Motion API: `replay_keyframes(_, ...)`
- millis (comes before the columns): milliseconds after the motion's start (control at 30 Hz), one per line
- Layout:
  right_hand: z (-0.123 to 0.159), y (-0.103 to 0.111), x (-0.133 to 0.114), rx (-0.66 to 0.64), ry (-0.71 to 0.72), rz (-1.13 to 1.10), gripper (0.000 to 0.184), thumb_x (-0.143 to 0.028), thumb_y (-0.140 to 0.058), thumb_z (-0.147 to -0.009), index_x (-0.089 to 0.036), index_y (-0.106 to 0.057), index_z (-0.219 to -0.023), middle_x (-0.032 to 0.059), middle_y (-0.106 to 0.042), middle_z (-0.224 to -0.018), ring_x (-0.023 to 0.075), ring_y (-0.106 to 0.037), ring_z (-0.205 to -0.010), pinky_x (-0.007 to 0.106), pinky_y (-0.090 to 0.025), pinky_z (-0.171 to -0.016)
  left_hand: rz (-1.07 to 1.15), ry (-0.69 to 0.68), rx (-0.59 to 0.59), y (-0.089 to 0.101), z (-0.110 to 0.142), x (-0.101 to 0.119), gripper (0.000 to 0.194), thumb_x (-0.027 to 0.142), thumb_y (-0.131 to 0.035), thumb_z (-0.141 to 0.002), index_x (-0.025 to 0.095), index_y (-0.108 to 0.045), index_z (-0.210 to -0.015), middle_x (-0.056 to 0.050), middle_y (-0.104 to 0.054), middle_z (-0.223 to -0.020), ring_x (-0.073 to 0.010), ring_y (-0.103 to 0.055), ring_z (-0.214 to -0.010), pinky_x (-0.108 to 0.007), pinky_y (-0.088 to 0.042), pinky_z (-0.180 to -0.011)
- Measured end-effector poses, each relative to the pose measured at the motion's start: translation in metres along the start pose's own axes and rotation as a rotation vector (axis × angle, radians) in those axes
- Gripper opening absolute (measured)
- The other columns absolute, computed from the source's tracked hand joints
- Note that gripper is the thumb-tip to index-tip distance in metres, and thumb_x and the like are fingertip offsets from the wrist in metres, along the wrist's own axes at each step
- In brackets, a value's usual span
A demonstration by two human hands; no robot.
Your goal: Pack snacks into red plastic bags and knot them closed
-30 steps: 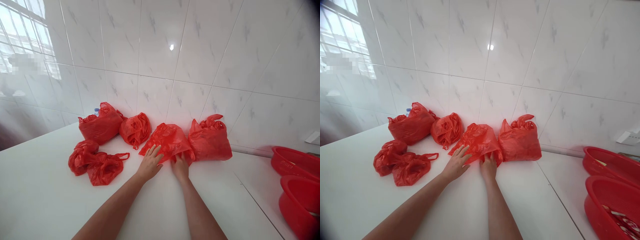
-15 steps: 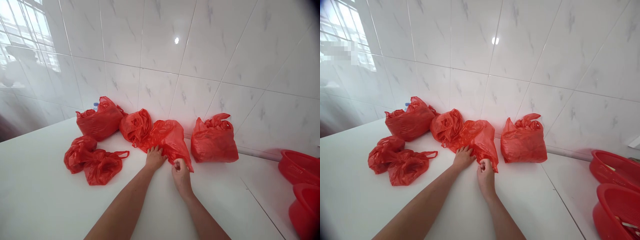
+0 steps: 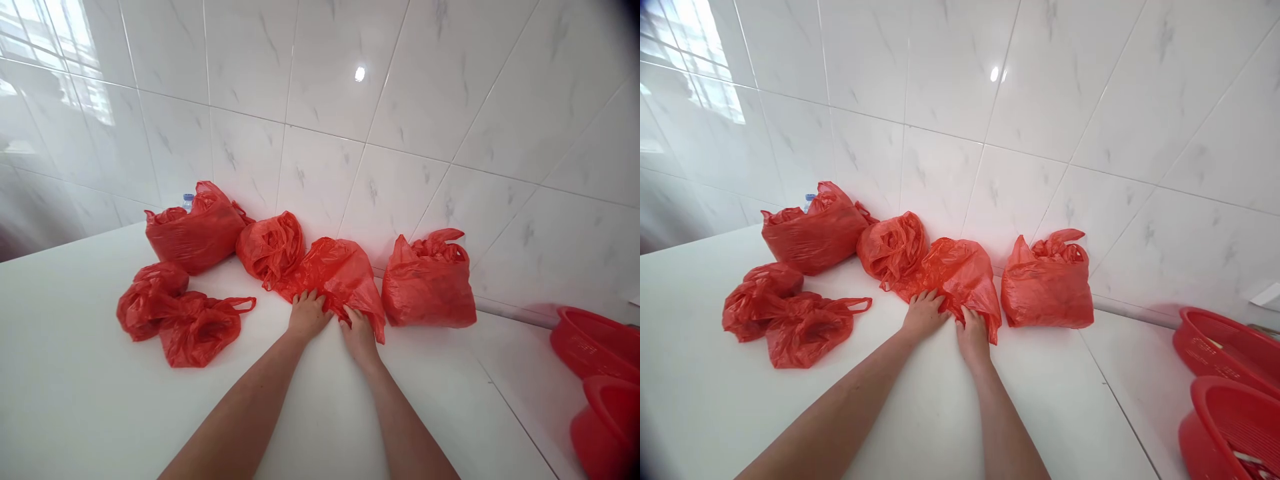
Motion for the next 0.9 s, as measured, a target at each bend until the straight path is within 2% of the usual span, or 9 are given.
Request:
replay_keyframes(133, 0.012, 0.005, -0.006, 0.002, -0.045, -0.091, 0.030, -0.027, -0.052, -0.077, -0.017, -0.064, -0.102, 0.0089, -0.063, -0.107, 0.0232, -0.056, -0.102, 0.038, -0.043, -0.093, -0.007, 0.024, -0.004, 0.002, -0.001, 0.001, 0.042, 0.046, -0.042, -0.082, 0.024, -0.055, -0.116, -0.007, -0.049, -0.131, -0.0283, -0.038, -0.121, -0.046, -0.024, -0.102)
replay_keyframes(233, 0.028, 0.017, -0.011, 0.069, -0.121, -0.158, 0.025, -0.035, -0.054, -0.079, -0.018, -0.059, -0.096, 0.0076, -0.064, -0.095, 0.0204, -0.060, -0.087, 0.035, -0.048, -0.081, -0.012, 0.053, -0.008, 0.005, -0.001, 0.001, 0.044, 0.043, -0.043, -0.081, 0.021, -0.053, -0.119, -0.009, -0.050, -0.130, -0.0284, -0.038, -0.121, -0.045, -0.024, -0.103)
replay_keyframes(300, 0.039, 0.027, -0.012, 0.049, -0.221, -0.352, 0.028, -0.038, -0.060, -0.076, -0.019, -0.055, -0.096, 0.0050, -0.062, -0.088, 0.0189, -0.060, -0.078, 0.033, -0.049, -0.073, -0.012, 0.066, -0.014, 0.006, -0.002, 0.001, 0.046, 0.041, -0.043, -0.081, 0.021, -0.051, -0.121, -0.009, -0.048, -0.132, -0.0286, -0.037, -0.121, -0.045, -0.024, -0.103)
replay_keyframes(400, 0.058, 0.040, -0.013, -0.196, -0.389, -0.800, 0.035, -0.042, -0.066, -0.072, -0.022, -0.052, -0.098, 0.0017, -0.060, -0.083, 0.0157, -0.058, -0.067, 0.029, -0.048, -0.064, -0.006, 0.074, -0.021, 0.008, -0.002, 0.001, 0.044, 0.039, -0.041, -0.082, 0.020, -0.052, -0.120, -0.010, -0.048, -0.132, -0.0296, -0.037, -0.121, -0.046, -0.022, -0.102)
replay_keyframes(467, 0.071, 0.051, -0.015, -0.391, -0.431, -0.937, 0.036, -0.045, -0.067, -0.072, -0.022, -0.054, -0.096, -0.0001, -0.056, -0.077, 0.0121, -0.053, -0.058, 0.027, -0.045, -0.059, 0.002, 0.074, -0.023, 0.009, -0.003, 0.001, 0.043, 0.038, -0.041, -0.082, 0.021, -0.053, -0.119, -0.011, -0.050, -0.129, -0.0301, -0.038, -0.120, -0.047, -0.022, -0.102)
replay_keyframes(567, 0.084, 0.068, -0.014, -0.568, -0.457, -0.880, 0.044, -0.053, -0.069, -0.067, -0.020, -0.058, -0.094, -0.0014, -0.051, -0.069, 0.0088, -0.042, -0.048, 0.024, -0.039, -0.049, 0.015, 0.075, -0.029, 0.009, -0.004, 0.001, 0.044, 0.038, -0.041, -0.081, 0.022, -0.051, -0.121, -0.011, -0.051, -0.127, -0.0302, -0.038, -0.120, -0.049, -0.021, -0.102)
replay_keyframes(633, 0.088, 0.077, -0.013, -0.579, -0.478, -0.813, 0.052, -0.054, -0.070, -0.065, -0.019, -0.059, -0.102, -0.0009, -0.052, -0.070, 0.0088, -0.041, -0.048, 0.024, -0.038, -0.048, 0.019, 0.080, -0.034, 0.008, -0.004, 0.000, 0.044, 0.037, -0.042, -0.080, 0.022, -0.052, -0.120, -0.011, -0.050, -0.127, -0.0305, -0.038, -0.121, -0.049, -0.020, -0.103)
replay_keyframes(767, 0.091, 0.095, -0.005, -0.501, -0.499, -0.699, 0.063, -0.048, -0.071, -0.068, -0.023, -0.050, -0.122, -0.0014, -0.055, -0.072, 0.0107, -0.046, -0.050, 0.026, -0.040, -0.051, 0.024, 0.101, -0.028, 0.006, -0.006, -0.002, 0.044, 0.038, -0.044, -0.078, 0.020, -0.053, -0.116, -0.011, -0.048, -0.131, -0.0313, -0.037, -0.121, -0.049, -0.020, -0.103)
replay_keyframes(900, 0.095, 0.119, 0.016, -0.297, -0.538, -0.390, 0.047, -0.048, -0.067, -0.072, -0.020, -0.059, -0.107, -0.0024, -0.056, -0.059, 0.0133, -0.050, -0.049, 0.025, -0.041, -0.050, 0.038, 0.118, -0.007, 0.007, -0.007, -0.002, 0.051, 0.039, -0.046, -0.076, 0.018, -0.048, -0.123, -0.013, -0.047, -0.133, -0.0327, -0.037, -0.121, -0.051, -0.022, -0.102)
Point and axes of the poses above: each hand's wrist, its own z-axis away from the middle knuckle, its own y-axis out of the back of the hand, x = y × z, the point moved 3 cm from there along -z, towards the middle knuckle
